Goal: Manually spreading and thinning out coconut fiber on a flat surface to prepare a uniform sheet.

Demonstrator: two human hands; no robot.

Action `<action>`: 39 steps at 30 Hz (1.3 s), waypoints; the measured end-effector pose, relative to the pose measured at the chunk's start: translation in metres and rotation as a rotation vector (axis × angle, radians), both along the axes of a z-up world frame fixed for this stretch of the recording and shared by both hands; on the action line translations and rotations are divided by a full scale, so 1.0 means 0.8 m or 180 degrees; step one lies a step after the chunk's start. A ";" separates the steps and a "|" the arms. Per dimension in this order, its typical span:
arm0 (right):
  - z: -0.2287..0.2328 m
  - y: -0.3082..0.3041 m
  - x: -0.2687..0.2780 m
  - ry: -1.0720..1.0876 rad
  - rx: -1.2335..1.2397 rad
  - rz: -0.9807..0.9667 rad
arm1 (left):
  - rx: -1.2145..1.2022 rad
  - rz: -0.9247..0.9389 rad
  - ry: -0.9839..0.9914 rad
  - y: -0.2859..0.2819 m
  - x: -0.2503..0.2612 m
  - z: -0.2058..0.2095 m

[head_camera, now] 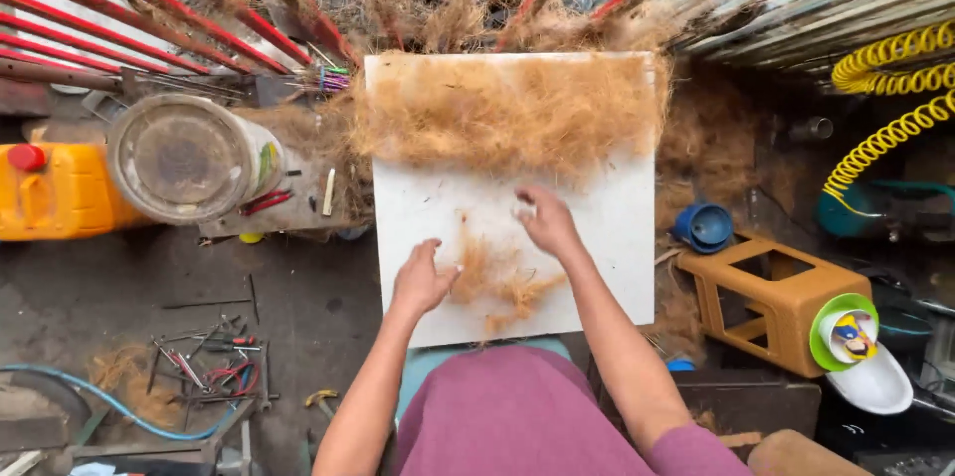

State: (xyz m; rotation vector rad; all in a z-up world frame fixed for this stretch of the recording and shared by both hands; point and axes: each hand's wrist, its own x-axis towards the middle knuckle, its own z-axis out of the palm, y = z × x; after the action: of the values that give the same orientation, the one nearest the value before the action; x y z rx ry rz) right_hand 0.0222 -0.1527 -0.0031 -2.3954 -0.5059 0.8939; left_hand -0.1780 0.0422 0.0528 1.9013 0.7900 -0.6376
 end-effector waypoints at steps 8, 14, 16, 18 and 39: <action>-0.064 -0.036 -0.141 0.1744 0.0092 -0.0588 | -0.0174 0.0598 0.0034 -0.109 -0.007 -0.111; -0.069 -0.069 -0.083 0.1807 0.1287 -0.1277 | -0.1580 0.2499 -0.0937 -0.101 -0.001 -0.092; -0.034 -0.068 -0.038 0.1633 0.1585 -0.1435 | -0.1671 0.2733 -0.1179 -0.080 0.027 -0.055; -0.013 -0.079 -0.018 0.1522 0.1936 -0.1709 | -0.1745 0.3042 -0.1586 -0.075 0.027 -0.060; 0.032 -0.044 -0.005 0.2178 0.2762 -0.1742 | 0.0025 0.0197 -0.1182 -0.159 0.090 -0.061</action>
State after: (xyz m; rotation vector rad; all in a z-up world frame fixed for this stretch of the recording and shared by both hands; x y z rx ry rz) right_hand 0.0180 -0.1882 0.0226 -1.2315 0.0552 0.9063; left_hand -0.1060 -0.0848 0.0038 1.9183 0.6082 -0.2310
